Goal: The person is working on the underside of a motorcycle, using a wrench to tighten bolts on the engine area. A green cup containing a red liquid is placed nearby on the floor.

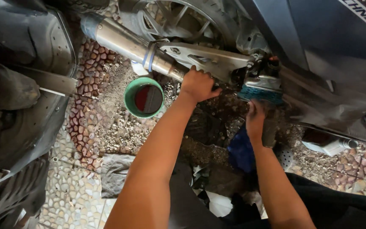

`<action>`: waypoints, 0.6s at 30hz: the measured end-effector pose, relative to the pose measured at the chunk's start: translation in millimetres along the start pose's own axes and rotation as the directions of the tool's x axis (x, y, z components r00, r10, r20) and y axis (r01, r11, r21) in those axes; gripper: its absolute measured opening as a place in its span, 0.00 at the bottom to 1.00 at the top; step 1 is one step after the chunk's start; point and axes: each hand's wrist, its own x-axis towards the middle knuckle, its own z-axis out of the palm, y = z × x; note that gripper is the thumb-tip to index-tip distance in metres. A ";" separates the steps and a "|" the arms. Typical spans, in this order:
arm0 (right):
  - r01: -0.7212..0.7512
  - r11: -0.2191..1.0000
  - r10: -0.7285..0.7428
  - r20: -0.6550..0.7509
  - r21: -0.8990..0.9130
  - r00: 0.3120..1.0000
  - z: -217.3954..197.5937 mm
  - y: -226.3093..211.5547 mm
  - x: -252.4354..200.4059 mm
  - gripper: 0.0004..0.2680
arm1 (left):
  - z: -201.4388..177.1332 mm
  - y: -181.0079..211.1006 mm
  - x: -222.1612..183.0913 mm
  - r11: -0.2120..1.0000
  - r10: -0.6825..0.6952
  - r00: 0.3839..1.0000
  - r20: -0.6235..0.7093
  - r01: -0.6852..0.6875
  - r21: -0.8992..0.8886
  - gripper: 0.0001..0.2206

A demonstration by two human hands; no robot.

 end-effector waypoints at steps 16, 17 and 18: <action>-0.446 0.882 0.441 0.064 0.154 0.895 2.5 -47.7 0.4 0.08 | -7.6 0.3 0.3 1.000 -0.016 0.997 0.081 0.017 -0.006 0.30; -0.526 0.840 0.538 0.077 -0.133 0.840 10.5 -46.9 -2.8 0.10 | -6.8 0.4 0.8 1.000 -0.019 0.996 0.083 0.020 -0.009 0.30; -0.554 0.725 0.628 0.061 -0.409 0.776 18.5 -45.7 -5.9 0.12 | -5.7 0.7 1.6 1.000 -0.022 0.996 0.085 0.023 -0.013 0.30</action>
